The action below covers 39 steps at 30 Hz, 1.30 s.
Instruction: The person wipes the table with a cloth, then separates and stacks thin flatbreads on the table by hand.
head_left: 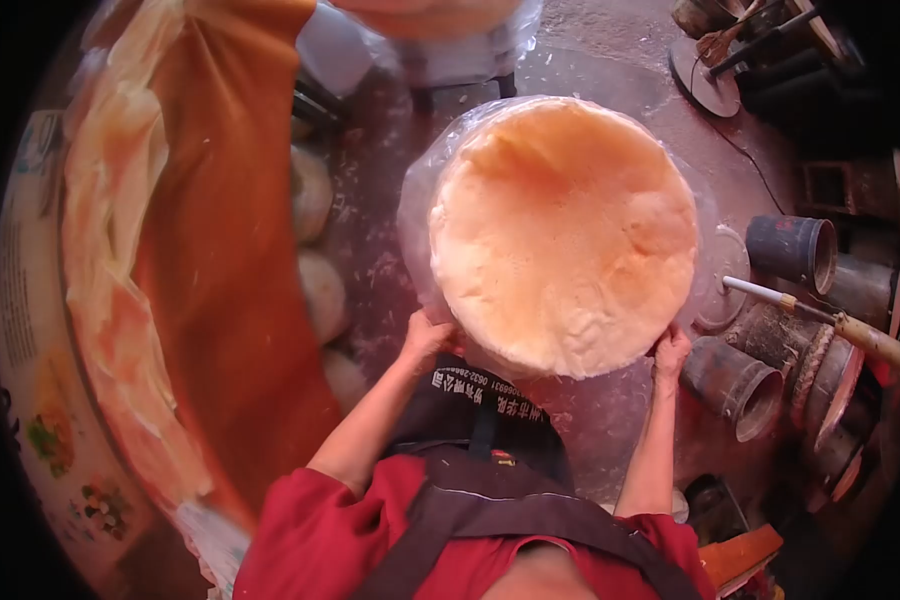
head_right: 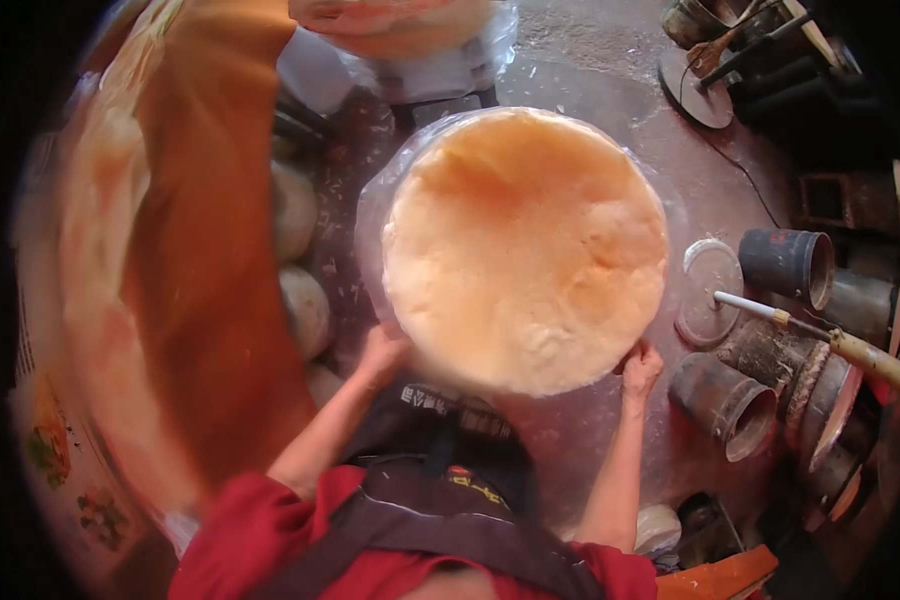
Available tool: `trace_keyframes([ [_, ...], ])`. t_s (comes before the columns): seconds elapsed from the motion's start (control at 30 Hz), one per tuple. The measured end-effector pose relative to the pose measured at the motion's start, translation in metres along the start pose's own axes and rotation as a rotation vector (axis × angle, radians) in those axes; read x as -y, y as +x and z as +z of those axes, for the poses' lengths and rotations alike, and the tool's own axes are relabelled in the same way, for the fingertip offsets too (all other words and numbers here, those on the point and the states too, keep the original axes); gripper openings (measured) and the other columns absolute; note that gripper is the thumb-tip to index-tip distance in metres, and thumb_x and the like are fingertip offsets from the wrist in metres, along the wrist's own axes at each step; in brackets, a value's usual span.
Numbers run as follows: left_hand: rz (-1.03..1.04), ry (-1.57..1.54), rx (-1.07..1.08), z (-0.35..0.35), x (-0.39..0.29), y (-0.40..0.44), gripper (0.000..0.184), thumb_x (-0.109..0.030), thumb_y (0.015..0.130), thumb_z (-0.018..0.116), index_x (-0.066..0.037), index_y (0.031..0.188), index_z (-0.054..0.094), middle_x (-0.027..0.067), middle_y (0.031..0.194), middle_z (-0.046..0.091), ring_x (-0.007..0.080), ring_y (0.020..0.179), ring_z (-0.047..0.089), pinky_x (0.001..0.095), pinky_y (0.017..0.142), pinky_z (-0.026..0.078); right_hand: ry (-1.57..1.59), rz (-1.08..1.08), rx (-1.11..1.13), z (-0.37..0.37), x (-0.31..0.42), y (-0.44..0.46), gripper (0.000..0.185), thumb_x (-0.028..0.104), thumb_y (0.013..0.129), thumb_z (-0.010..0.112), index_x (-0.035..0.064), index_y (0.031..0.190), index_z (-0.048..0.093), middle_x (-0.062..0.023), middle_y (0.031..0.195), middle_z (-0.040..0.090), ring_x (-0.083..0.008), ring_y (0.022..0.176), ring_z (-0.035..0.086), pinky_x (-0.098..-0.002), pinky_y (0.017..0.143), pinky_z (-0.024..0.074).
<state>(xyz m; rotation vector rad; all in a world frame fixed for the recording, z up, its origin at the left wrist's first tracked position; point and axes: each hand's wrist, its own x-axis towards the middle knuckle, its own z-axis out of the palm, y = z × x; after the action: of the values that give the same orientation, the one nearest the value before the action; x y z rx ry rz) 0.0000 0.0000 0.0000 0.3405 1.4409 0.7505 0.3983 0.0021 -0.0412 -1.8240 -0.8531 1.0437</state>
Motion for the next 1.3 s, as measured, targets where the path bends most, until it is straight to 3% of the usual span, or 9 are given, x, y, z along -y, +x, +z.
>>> trace_keyframes([
  [0.17,-0.033,-0.420,0.349,-0.017,-0.045,-0.057,0.014,-0.001,0.058,0.051,0.002,0.071,0.050,0.0116,0.054,0.052,0.0141,0.034,0.046,0.0200,0.027,0.032,-0.059,0.006,-0.083,-0.028,0.071,-0.043,0.012,0.013,0.081,0.054,0.0017,0.075,0.053,-0.0036,0.055,0.054,-0.0060,0.039,0.045,-0.0162,0.032,0.0327],
  [0.3,0.309,-0.369,-0.011,-0.021,-0.060,-0.062,0.027,-0.007,0.063,0.054,0.001,0.089,0.048,0.0068,0.069,0.054,0.0132,0.054,0.052,0.0214,0.043,0.042,0.104,-0.111,-0.140,-0.001,0.094,-0.041,0.008,0.008,0.076,0.056,0.0013,0.079,0.054,-0.0037,0.058,0.055,-0.0059,0.042,0.047,-0.0168,0.037,0.0361],
  [0.47,0.343,-0.298,-0.171,-0.030,-0.040,-0.095,0.055,-0.013,0.067,0.061,-0.005,0.114,0.032,0.0113,0.101,0.042,0.0181,0.087,0.048,0.0275,0.065,0.045,0.105,-0.182,-0.181,0.009,0.116,-0.051,0.013,0.004,0.074,0.054,-0.0014,0.085,0.055,-0.0048,0.063,0.055,-0.0073,0.047,0.049,-0.0181,0.042,0.0397],
  [0.77,0.598,0.236,-0.366,-0.107,-0.047,-0.230,0.035,-0.013,0.064,0.064,-0.002,0.095,0.050,0.0103,0.093,0.052,0.0186,0.082,0.053,0.0290,0.071,0.045,-0.063,-0.484,0.088,0.012,0.210,-0.052,0.021,0.009,0.080,0.051,0.0013,0.100,0.052,-0.0023,0.073,0.052,-0.0079,0.058,0.047,-0.0183,0.051,0.0394],
  [0.93,0.963,0.711,-1.185,-0.205,-0.009,-0.345,0.039,-0.013,0.063,0.065,-0.005,0.097,0.049,0.0155,0.107,0.046,0.0308,0.102,0.044,0.0363,0.085,0.037,-0.195,-0.432,0.438,0.086,0.190,-0.099,0.016,0.009,0.080,0.048,0.0011,0.093,0.052,-0.0028,0.065,0.051,-0.0071,0.049,0.046,-0.0173,0.042,0.0373],
  [1.07,0.533,0.972,-2.159,-0.320,0.050,-0.492,0.064,-0.022,0.060,0.065,-0.001,0.112,0.037,0.0216,0.122,0.032,0.0382,0.114,0.029,0.0536,0.094,0.019,-0.519,-0.495,0.742,0.169,0.186,-0.192,0.015,0.009,0.078,0.049,-0.0010,0.089,0.053,-0.0049,0.062,0.052,-0.0093,0.048,0.046,-0.0216,0.043,0.0385],
  [1.1,-0.049,0.917,-2.419,-0.363,0.094,-0.526,0.081,-0.026,0.058,0.068,-0.002,0.123,0.025,0.0214,0.130,0.022,0.0377,0.121,0.021,0.0575,0.093,0.017,-0.530,-0.629,0.923,0.185,0.183,-0.206,0.014,0.008,0.078,0.048,-0.0017,0.088,0.052,-0.0058,0.062,0.052,-0.0114,0.051,0.049,-0.0241,0.046,0.0399],
  [1.23,-0.952,0.668,-2.236,-0.382,0.137,-0.631,0.100,-0.021,0.052,0.072,-0.002,0.130,0.012,0.0237,0.132,0.018,0.0402,0.123,0.013,0.0506,0.096,0.019,-0.800,-0.906,1.096,0.233,0.197,-0.276,0.017,0.010,0.076,0.052,-0.0013,0.088,0.054,-0.0074,0.060,0.054,-0.0140,0.052,0.052,-0.0252,0.049,0.0419],
  [1.3,-0.691,0.565,-2.150,-0.393,0.169,-0.648,0.092,-0.012,0.053,0.067,-0.002,0.129,0.016,0.0231,0.130,0.022,0.0344,0.123,0.018,0.0421,0.098,0.021,-0.857,-1.012,1.135,0.249,0.202,-0.302,0.016,0.010,0.074,0.053,-0.0009,0.086,0.055,-0.0119,0.061,0.055,-0.0204,0.055,0.053,-0.0300,0.052,0.0425],
])
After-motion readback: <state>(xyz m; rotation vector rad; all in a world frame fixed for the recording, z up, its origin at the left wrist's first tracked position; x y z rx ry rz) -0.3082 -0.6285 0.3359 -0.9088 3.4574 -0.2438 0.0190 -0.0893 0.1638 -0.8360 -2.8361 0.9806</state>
